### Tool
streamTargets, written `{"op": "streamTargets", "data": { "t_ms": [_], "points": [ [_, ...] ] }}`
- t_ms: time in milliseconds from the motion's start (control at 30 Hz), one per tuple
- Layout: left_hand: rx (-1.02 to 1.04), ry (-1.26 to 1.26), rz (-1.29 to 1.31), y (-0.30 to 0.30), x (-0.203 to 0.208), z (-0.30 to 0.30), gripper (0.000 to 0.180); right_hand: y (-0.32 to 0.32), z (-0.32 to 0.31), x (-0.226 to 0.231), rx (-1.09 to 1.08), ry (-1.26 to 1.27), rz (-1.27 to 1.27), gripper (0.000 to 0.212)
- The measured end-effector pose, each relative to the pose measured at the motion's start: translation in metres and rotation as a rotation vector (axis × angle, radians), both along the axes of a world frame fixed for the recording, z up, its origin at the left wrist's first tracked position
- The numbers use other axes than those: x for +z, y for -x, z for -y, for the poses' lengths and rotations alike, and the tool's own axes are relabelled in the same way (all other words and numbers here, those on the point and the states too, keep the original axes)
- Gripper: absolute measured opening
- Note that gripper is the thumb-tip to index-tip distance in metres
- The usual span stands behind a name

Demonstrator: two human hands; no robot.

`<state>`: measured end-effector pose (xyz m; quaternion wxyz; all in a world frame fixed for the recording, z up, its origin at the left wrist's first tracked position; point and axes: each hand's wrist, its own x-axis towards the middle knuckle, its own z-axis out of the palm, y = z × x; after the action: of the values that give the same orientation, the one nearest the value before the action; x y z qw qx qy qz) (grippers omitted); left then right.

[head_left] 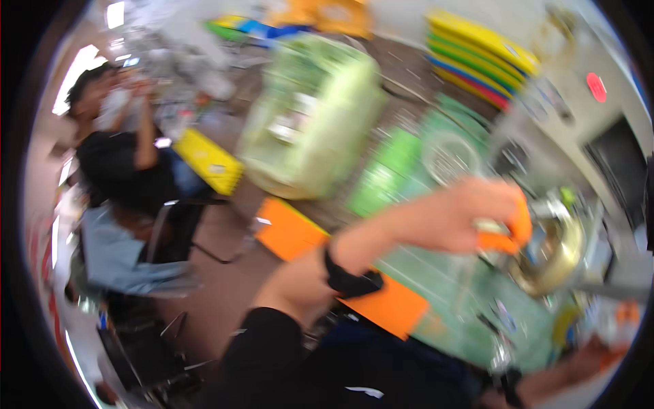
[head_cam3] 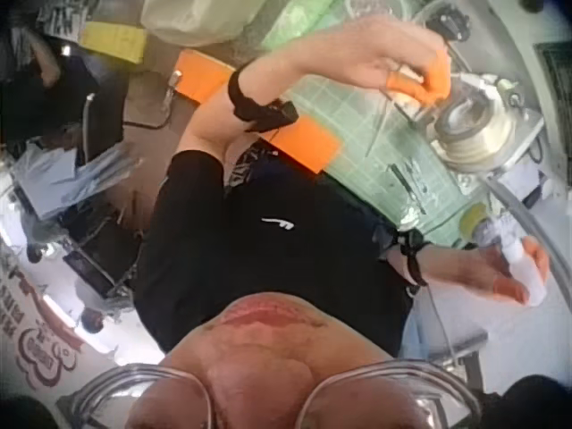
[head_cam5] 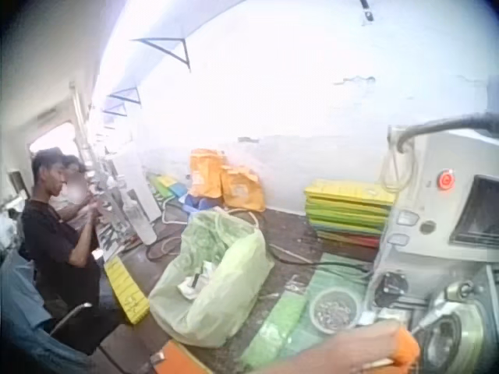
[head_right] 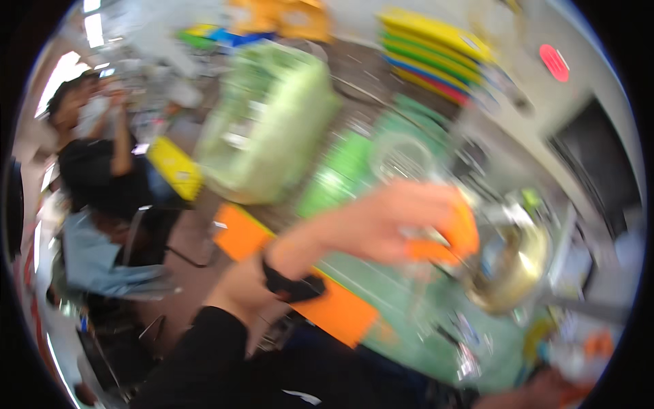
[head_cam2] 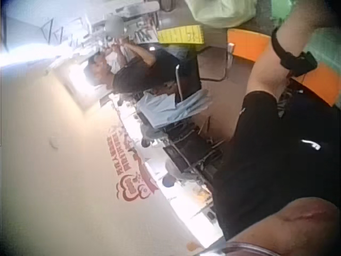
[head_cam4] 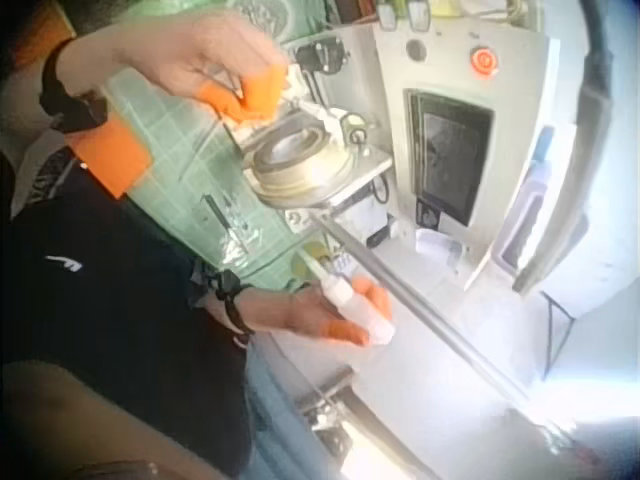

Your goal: Assembling small metal and plastic components using various hand tools and adhesive at a workstation.

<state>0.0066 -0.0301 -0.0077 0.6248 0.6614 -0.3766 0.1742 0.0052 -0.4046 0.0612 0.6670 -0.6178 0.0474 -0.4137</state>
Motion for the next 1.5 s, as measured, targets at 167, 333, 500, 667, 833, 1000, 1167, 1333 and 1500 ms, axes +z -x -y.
{"op": "streamTargets", "data": {
  "t_ms": [167, 333, 500, 667, 833, 1000, 1167, 1333, 1500],
  "points": [
    [0.090, -0.137, -0.002, -0.001, 0.002, -0.016, 0.019, -0.010, -0.117, 0.014, 0.374, 0.360, -0.044, 0.092],
    [0.108, -0.137, 0.059, -0.002, -0.002, -0.015, 0.019, -0.017, -0.159, 0.008, 0.315, 0.461, 0.028, 0.082],
    [0.130, -0.167, 0.108, -0.002, 0.003, -0.006, 0.020, -0.019, -0.148, 0.001, 0.377, 0.589, 0.031, 0.081],
    [0.149, -0.163, 0.112, 0.000, 0.002, -0.006, 0.019, -0.016, -0.155, 0.001, 0.392, 0.624, 0.025, 0.075],
    [0.133, -0.157, 0.102, -0.002, 0.001, -0.005, 0.019, -0.025, -0.154, -0.008, 0.310, 0.678, 0.159, 0.073],
    [0.133, -0.115, 0.067, 0.000, -0.005, -0.007, 0.018, -0.022, -0.145, -0.008, 0.128, 0.835, 0.154, 0.075],
    [0.131, -0.116, 0.054, 0.002, -0.004, -0.008, 0.017, -0.023, -0.148, -0.002, 0.366, 0.796, 0.121, 0.072],
    [0.121, -0.105, 0.053, 0.002, -0.004, -0.008, 0.017, -0.025, -0.143, -0.001, 0.382, 0.857, 0.153, 0.073],
    [0.110, -0.128, 0.029, 0.003, 0.000, -0.005, 0.016, -0.014, -0.135, -0.006, 0.384, 0.737, 0.115, 0.072]
  ]
}}
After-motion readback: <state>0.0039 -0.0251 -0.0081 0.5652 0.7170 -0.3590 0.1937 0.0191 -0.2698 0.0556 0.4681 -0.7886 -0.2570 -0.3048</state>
